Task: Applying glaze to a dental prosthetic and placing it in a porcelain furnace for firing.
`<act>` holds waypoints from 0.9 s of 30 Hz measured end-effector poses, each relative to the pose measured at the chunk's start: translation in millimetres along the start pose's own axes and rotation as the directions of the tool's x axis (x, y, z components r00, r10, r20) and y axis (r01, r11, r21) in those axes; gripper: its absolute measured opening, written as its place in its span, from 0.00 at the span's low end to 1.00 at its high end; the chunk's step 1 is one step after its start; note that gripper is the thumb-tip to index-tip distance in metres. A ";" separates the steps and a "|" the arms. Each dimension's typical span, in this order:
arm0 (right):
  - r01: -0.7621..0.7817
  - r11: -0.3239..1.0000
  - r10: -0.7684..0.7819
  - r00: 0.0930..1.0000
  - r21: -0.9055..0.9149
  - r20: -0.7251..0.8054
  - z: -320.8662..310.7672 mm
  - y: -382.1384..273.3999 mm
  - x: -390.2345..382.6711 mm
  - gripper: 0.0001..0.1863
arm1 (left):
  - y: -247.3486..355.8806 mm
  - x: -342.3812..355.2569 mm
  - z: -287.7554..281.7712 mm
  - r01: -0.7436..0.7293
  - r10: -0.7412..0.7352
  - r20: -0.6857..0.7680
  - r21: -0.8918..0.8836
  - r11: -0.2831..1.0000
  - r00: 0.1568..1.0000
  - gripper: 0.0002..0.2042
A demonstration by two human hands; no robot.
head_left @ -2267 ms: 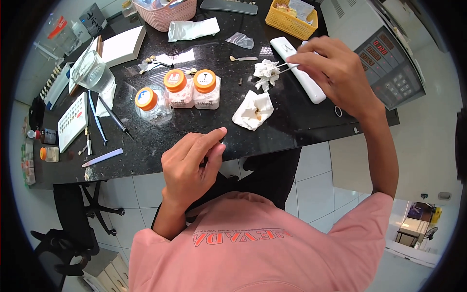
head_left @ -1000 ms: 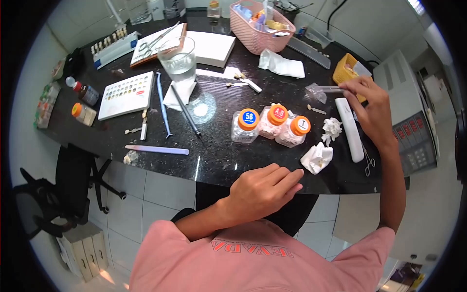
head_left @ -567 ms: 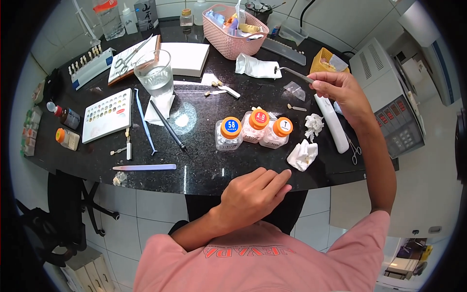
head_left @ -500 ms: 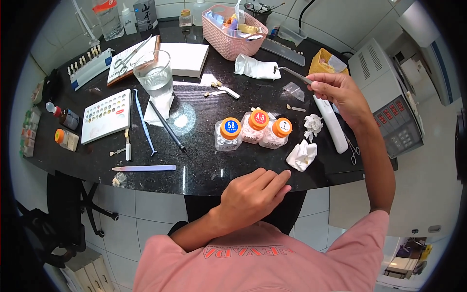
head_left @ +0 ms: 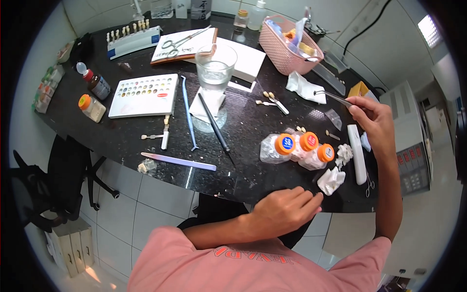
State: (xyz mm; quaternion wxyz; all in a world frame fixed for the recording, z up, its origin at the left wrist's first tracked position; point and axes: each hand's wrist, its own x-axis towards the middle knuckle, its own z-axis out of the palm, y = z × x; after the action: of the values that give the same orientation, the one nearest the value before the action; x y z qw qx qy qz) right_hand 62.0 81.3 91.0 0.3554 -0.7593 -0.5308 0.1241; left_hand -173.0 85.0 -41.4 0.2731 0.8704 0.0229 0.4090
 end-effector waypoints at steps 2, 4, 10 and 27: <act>0.239 0.938 -0.266 0.961 -0.253 -0.079 2.1 -21.7 2.7 0.09 | 0.7 -0.8 -0.3 -0.003 0.003 -0.010 0.001 1.000 1.000 0.13; 0.341 0.883 -0.390 0.916 -0.324 -0.098 9.3 -50.1 9.7 0.09 | -0.3 -1.4 0.0 -0.026 0.026 -0.015 0.010 1.000 1.000 0.13; 0.618 0.387 -0.799 0.596 -0.684 0.086 23.5 -101.2 44.1 0.13 | -0.6 -1.8 0.8 -0.027 0.026 -0.044 -0.030 0.999 0.999 0.12; 0.909 -0.018 -0.835 0.215 -0.416 0.506 111.6 -142.2 109.9 0.12 | -5.3 -9.4 -4.2 0.087 -0.105 -0.049 -0.278 0.956 0.993 0.16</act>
State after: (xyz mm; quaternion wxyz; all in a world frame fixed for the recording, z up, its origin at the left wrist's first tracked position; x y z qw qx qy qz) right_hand -58.6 251.3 127.2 0.0348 -0.3154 -0.9066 -0.2781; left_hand -181.3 89.0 -48.5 0.4103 0.8083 0.0167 0.4219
